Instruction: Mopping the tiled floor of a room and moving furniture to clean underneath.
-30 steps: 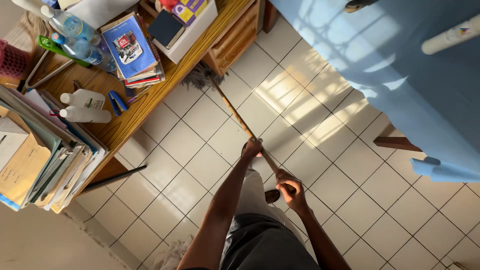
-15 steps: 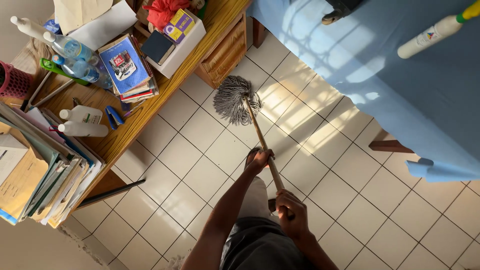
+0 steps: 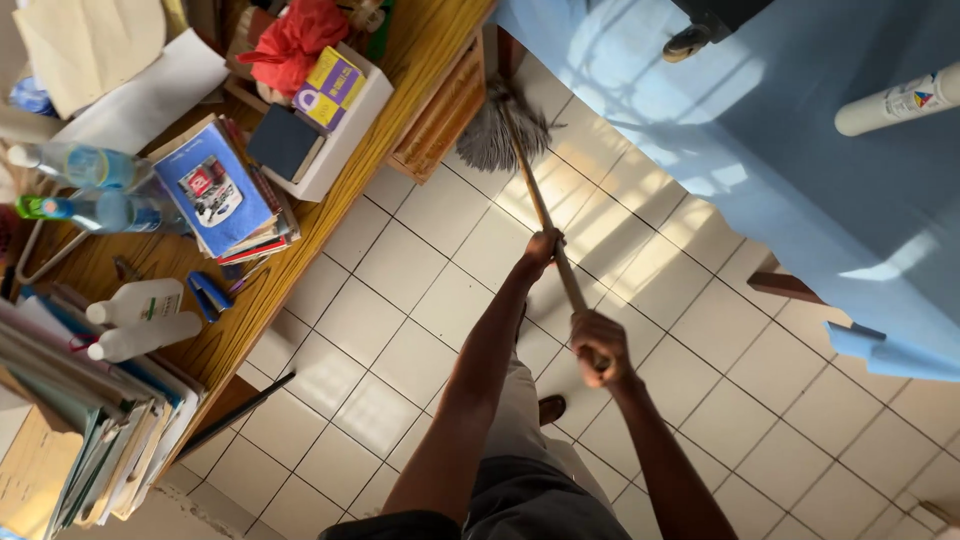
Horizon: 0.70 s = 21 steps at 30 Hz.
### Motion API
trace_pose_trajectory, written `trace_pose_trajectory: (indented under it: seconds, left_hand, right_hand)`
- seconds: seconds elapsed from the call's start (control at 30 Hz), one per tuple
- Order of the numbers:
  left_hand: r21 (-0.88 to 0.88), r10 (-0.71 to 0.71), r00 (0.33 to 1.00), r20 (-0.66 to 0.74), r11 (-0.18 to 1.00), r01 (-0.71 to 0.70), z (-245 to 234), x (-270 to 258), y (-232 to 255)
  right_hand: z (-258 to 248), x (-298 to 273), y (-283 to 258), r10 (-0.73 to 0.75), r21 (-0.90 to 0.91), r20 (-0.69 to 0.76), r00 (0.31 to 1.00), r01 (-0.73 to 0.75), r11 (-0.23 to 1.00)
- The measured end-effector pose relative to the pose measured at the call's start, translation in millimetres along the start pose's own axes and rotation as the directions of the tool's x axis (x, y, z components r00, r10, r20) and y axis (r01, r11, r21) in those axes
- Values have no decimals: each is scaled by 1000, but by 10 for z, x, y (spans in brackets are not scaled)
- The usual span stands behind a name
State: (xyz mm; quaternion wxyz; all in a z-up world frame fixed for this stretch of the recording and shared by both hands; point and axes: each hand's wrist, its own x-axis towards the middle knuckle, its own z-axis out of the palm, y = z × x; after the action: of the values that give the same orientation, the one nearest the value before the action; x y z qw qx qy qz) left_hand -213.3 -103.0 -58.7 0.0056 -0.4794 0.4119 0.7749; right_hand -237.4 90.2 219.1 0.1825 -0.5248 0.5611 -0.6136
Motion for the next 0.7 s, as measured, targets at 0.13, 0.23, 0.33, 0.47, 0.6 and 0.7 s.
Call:
trace_pose_trajectory:
  seconds: [0.13,0.23,0.33,0.47,0.6,0.7]
  left_hand:
    - [10,33,999,11,999,-33,618,-114,241]
    - [134,-73,994,-86,987,85,838,-462,392]
    - [239,-151,979,-141,954,181,773,-654,238]
    - [397,-121,985,-123,904,161,747,-774,103]
    - [332,-141,987,-75,930,158,1021,-594,-211]
    - [345,-79,996,-51,934,92,1107,-463,-249]
  right_hand:
    - [-282,-145,257,103,94,-158,982,-89,992]
    - [-327,-316,225,187,140,-236,954,-157,978]
    - [-230,-529,-12,241,78,-174,955,-230,970]
    - [-143,-816,-367,308,-33,-189,932,-319,947]
    - [-369,-755,-952,389,-20,-334,859,-419,908]
    - [-575,-547,-1442,378,-137,-251,891,-419,897]
